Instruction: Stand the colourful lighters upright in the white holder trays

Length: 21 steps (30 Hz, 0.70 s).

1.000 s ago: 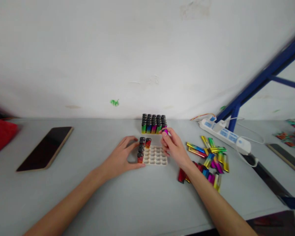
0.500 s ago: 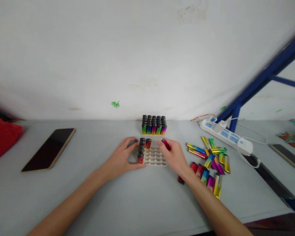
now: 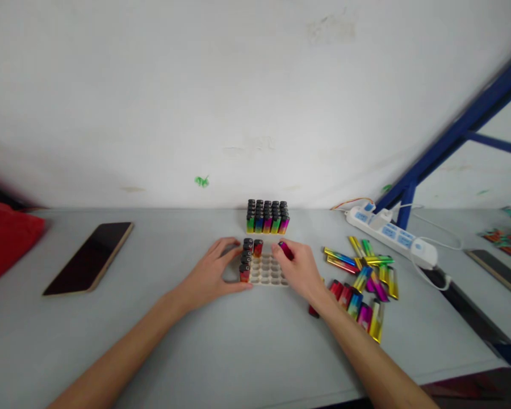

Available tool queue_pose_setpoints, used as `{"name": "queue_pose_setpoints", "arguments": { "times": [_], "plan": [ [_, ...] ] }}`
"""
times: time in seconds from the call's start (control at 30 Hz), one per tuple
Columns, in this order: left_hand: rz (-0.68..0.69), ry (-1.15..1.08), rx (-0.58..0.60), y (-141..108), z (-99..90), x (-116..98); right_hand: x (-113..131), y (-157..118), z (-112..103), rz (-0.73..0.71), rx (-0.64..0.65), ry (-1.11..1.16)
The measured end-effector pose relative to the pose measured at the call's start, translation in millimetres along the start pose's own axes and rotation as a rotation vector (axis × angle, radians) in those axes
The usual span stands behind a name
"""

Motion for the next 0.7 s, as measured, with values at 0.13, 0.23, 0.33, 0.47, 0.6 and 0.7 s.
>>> {"name": "queue_pose_setpoints", "arguments": {
  "times": [0.13, 0.23, 0.33, 0.47, 0.6, 0.7],
  "plan": [
    [0.006, -0.017, 0.001, 0, -0.1, 0, -2, -1, 3, -0.004, 0.004, -0.034],
    [-0.002, -0.024, 0.008, 0, -0.4, 0, 0, -2, 3, -0.025, -0.006, -0.030],
    [-0.007, -0.032, 0.020, 1, -0.4, -1, 4, -4, 4, -0.085, 0.031, -0.013],
    [-0.002, -0.036, 0.004, 0, 0.1, -2, 8, -6, 5, -0.270, 0.032, -0.076],
    [0.017, -0.027, -0.006, -1, 0.9, -2, -1, -7, 11, -0.287, 0.092, -0.242],
    [0.029, -0.015, -0.008, -1, 1.0, -2, -10, -6, 13, -0.240, 0.128, -0.259]
  ]
}}
Point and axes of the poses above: each hand's wrist, its own y-axis towards the middle knuckle, its own z-axis out of the palm, x = y × z, the point moved 4 cm from there along y, towards the middle knuckle, and after that the axes turned 2 degrees about -z, right-handed, at the moved point
